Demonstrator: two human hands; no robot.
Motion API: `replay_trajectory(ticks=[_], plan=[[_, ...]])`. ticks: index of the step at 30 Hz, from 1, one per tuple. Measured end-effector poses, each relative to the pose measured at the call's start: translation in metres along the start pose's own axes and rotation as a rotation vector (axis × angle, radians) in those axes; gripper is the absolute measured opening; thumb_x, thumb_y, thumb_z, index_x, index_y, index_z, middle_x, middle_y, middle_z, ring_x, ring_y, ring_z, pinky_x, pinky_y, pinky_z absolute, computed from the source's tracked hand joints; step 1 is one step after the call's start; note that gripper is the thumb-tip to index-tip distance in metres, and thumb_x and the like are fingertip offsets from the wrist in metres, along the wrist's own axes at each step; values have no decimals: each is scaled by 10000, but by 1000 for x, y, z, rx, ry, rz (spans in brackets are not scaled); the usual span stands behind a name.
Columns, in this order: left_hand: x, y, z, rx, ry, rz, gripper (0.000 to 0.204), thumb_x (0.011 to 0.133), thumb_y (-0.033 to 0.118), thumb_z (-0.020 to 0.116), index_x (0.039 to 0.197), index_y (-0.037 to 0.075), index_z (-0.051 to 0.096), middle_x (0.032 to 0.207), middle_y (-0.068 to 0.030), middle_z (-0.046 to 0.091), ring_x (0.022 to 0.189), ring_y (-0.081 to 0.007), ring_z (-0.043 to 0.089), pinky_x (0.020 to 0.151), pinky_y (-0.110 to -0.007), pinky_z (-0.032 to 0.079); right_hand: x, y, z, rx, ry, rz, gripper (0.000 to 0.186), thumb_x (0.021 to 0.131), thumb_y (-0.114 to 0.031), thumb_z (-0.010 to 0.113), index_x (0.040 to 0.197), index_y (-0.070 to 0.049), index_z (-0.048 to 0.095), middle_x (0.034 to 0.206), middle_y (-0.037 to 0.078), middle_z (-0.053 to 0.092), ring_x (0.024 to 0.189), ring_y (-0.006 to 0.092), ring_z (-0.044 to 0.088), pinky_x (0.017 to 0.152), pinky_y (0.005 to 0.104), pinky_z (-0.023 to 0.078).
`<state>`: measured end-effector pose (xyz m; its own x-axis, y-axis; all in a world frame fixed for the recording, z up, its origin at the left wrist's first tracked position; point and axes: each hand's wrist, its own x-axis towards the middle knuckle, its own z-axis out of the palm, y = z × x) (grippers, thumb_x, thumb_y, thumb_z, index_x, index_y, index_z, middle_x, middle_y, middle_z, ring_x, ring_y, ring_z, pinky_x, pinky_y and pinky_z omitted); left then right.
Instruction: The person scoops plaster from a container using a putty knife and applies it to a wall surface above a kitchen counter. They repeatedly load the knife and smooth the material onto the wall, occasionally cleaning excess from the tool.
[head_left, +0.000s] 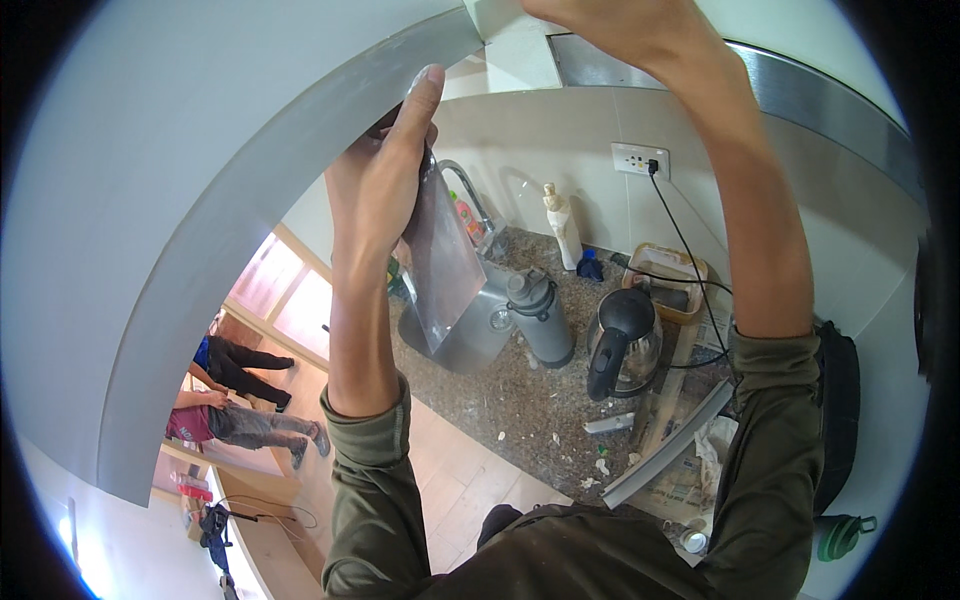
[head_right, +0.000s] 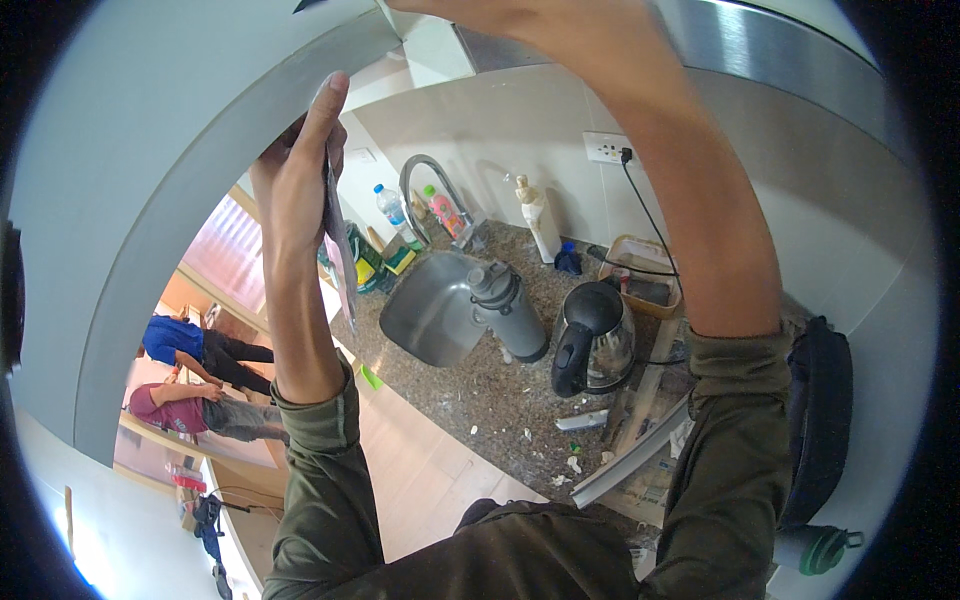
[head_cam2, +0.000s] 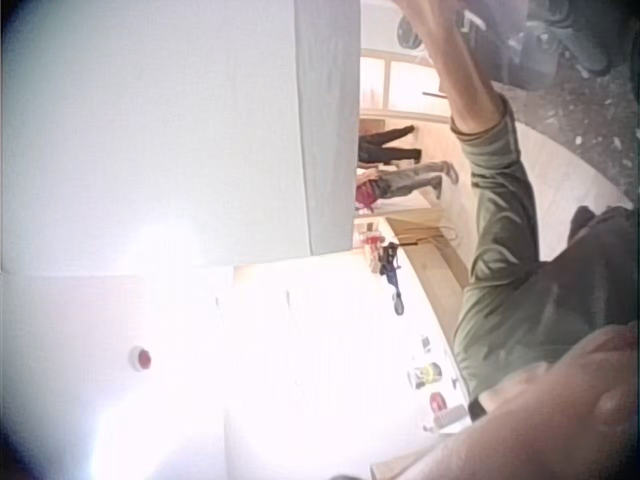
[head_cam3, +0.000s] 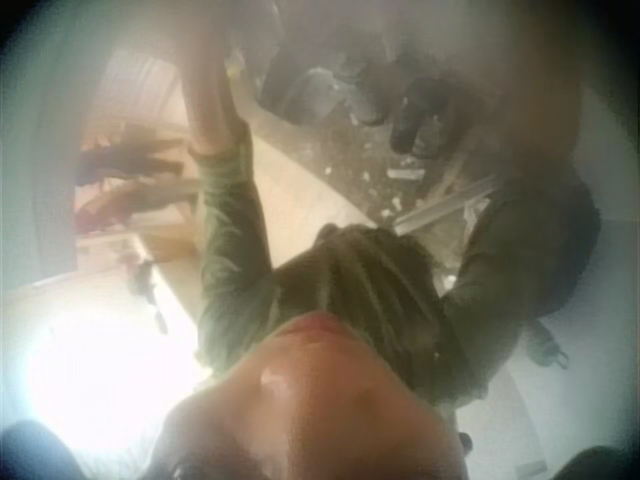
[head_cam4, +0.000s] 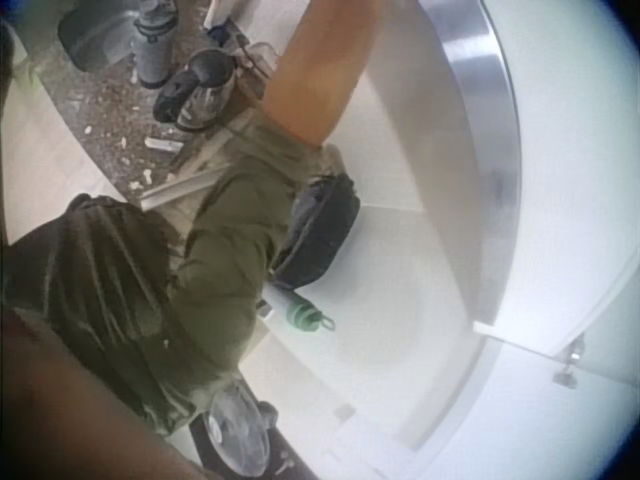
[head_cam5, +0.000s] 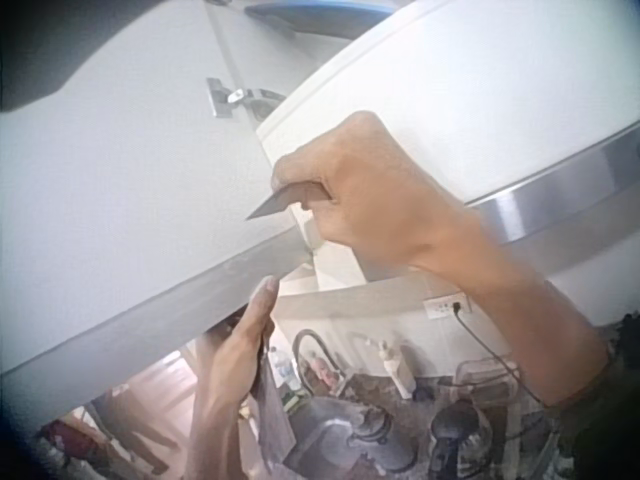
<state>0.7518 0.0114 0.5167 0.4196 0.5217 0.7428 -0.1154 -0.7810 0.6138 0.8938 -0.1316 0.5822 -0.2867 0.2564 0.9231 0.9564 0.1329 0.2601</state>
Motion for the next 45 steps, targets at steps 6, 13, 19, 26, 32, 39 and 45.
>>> replay_trajectory(ticks=[6, 13, 19, 26, 32, 39, 45], plan=[[0, 2, -1, 10, -19, 8, 337, 867, 314, 743, 824, -4, 641, 640, -21, 547, 590, -109, 487, 567, -266, 394, 0, 8, 19, 158, -18, -80, 207, 643, 88, 594, 818, 65, 703, 688, 210, 663, 610, 292, 647, 577, 345, 506], [2, -6, 3, -44, 36, 85, 357, 852, 366, 760, 710, 74, 610, 532, 19, 465, 467, -76, 381, 461, -241, 273, 16, 8, 20, -37, 88, -196, 253, 655, 99, 571, 861, 55, 713, 741, 219, 681, 679, 297, 673, 638, 348, 532], [1, -2, 1, 4, 3, 79, 338, 862, 340, 748, 783, 31, 637, 582, 0, 507, 523, -89, 429, 512, -247, 327, 14, -1, 3, 58, 43, -210, 268, 647, 105, 560, 859, 56, 715, 728, 217, 679, 657, 301, 667, 635, 344, 531], [1, -6, 0, -30, 6, 98, 323, 868, 321, 745, 788, 29, 635, 588, -1, 511, 529, -89, 436, 515, -246, 332, 14, -9, 20, 63, -12, -148, 248, 673, 105, 556, 850, 50, 721, 689, 210, 671, 622, 299, 661, 597, 343, 516], [1, -1, -2, 5, -36, 49, 366, 880, 340, 723, 791, -4, 635, 622, -16, 538, 582, -110, 474, 564, -266, 385, 9, -7, -3, 6, 82, -160, 197, 680, 90, 585, 830, 69, 709, 722, 222, 677, 646, 311, 668, 645, 348, 526], [0, -5, -2, -12, -15, 35, 380, 880, 357, 723, 800, -6, 643, 627, -20, 537, 591, -109, 472, 570, -262, 388, 5, 4, 7, 147, -156, 91, 191, 702, 69, 604, 859, 67, 712, 761, 228, 685, 687, 322, 680, 677, 359, 539], [-1, 1, -2, 24, -23, 20, 385, 876, 356, 728, 838, -20, 654, 639, -27, 548, 603, -110, 487, 582, -262, 400, 12, 22, 16, 70, 121, -81, 187, 723, 38, 608, 875, 53, 716, 773, 218, 690, 671, 298, 676, 646, 363, 532]])
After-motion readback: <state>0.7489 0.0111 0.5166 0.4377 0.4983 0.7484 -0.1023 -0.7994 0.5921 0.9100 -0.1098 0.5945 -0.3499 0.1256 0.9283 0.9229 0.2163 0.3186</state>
